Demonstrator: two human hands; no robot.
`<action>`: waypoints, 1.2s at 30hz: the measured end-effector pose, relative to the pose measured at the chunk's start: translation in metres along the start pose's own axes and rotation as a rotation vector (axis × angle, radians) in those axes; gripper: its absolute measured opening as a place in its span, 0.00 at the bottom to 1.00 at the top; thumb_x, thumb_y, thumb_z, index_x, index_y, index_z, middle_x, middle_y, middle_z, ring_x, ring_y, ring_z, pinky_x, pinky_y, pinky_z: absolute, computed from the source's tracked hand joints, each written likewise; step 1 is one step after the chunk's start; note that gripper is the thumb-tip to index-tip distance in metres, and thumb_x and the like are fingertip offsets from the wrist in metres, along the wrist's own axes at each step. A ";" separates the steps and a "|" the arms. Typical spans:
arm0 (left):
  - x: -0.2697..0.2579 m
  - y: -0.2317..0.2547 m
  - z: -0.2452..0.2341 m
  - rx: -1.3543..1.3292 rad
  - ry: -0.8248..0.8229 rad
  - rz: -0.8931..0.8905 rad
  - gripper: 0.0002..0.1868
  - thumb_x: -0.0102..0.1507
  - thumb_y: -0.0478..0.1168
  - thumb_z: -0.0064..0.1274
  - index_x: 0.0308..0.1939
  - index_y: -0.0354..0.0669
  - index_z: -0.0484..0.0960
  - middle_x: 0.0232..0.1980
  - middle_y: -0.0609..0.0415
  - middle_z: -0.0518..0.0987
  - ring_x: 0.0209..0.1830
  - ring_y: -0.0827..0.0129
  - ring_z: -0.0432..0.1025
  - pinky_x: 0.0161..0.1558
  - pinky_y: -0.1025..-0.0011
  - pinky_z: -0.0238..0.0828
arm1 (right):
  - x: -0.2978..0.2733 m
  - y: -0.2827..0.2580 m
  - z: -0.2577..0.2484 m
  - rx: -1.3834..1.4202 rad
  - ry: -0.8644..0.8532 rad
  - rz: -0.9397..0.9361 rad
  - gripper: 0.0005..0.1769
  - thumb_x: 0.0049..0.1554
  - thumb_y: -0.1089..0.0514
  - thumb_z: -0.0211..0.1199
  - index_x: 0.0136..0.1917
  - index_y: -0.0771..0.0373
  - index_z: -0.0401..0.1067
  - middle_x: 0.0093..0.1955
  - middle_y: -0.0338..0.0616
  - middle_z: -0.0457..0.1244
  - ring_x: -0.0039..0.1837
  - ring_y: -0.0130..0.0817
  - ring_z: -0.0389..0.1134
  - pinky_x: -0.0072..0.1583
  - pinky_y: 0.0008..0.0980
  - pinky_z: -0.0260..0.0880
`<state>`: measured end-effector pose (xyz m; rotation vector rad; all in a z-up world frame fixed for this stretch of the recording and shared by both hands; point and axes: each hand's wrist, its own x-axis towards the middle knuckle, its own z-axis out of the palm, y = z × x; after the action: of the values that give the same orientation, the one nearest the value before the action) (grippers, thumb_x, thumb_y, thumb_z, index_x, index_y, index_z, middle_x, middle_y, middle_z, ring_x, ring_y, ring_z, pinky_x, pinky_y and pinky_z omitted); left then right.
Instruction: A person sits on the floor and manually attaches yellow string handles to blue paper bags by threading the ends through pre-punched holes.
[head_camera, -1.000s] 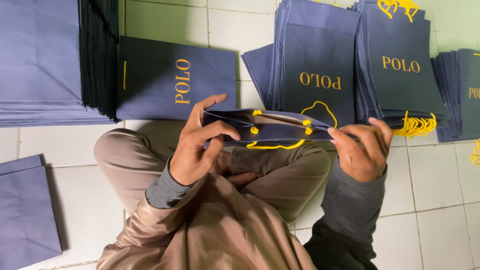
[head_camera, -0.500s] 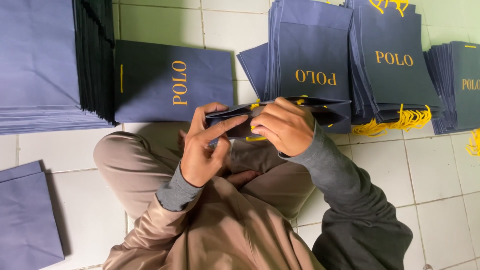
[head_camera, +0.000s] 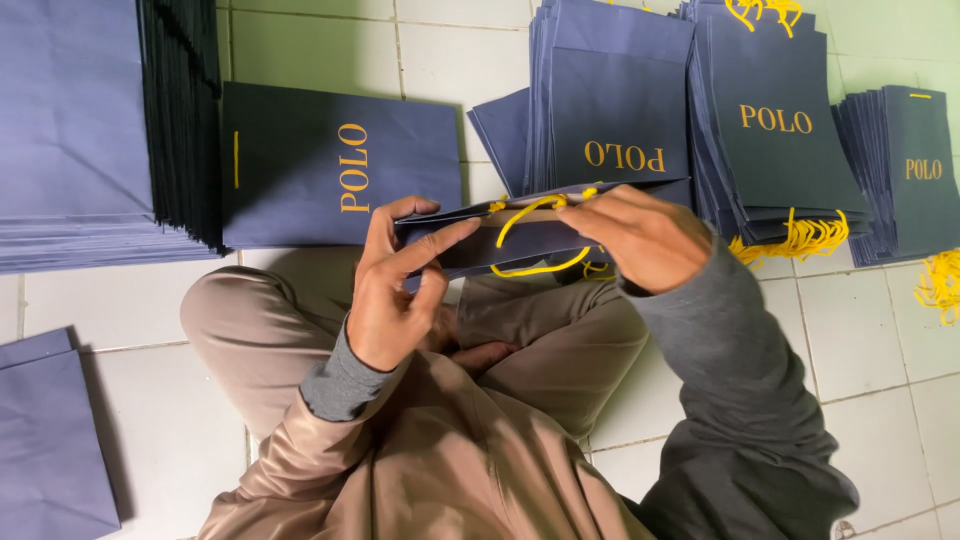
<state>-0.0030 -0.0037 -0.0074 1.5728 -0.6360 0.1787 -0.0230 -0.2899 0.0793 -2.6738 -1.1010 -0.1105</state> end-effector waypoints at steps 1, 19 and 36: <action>0.000 0.000 0.000 0.001 0.005 -0.002 0.29 0.59 0.23 0.40 0.58 0.46 0.85 0.56 0.39 0.68 0.58 0.47 0.71 0.65 0.54 0.68 | -0.005 0.006 0.001 0.001 -0.002 -0.004 0.18 0.59 0.76 0.57 0.62 0.75 0.74 0.44 0.62 0.70 0.48 0.50 0.73 0.52 0.41 0.75; -0.002 0.006 -0.004 0.015 -0.053 -0.043 0.33 0.56 0.23 0.40 0.60 0.50 0.85 0.56 0.39 0.69 0.58 0.45 0.70 0.64 0.52 0.68 | 0.032 -0.015 0.019 0.199 0.417 -0.131 0.06 0.62 0.68 0.63 0.48 0.63 0.80 0.43 0.48 0.69 0.40 0.42 0.70 0.42 0.35 0.71; 0.010 0.000 -0.012 0.000 -0.057 -0.100 0.33 0.56 0.26 0.39 0.62 0.52 0.83 0.55 0.41 0.72 0.56 0.48 0.72 0.63 0.54 0.67 | 0.044 -0.012 0.008 0.190 0.586 -0.407 0.05 0.54 0.78 0.66 0.43 0.74 0.77 0.42 0.56 0.69 0.40 0.43 0.72 0.41 0.37 0.74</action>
<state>0.0087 0.0051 -0.0010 1.6106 -0.5997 0.0591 -0.0006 -0.2496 0.0807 -2.0107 -1.3335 -0.7622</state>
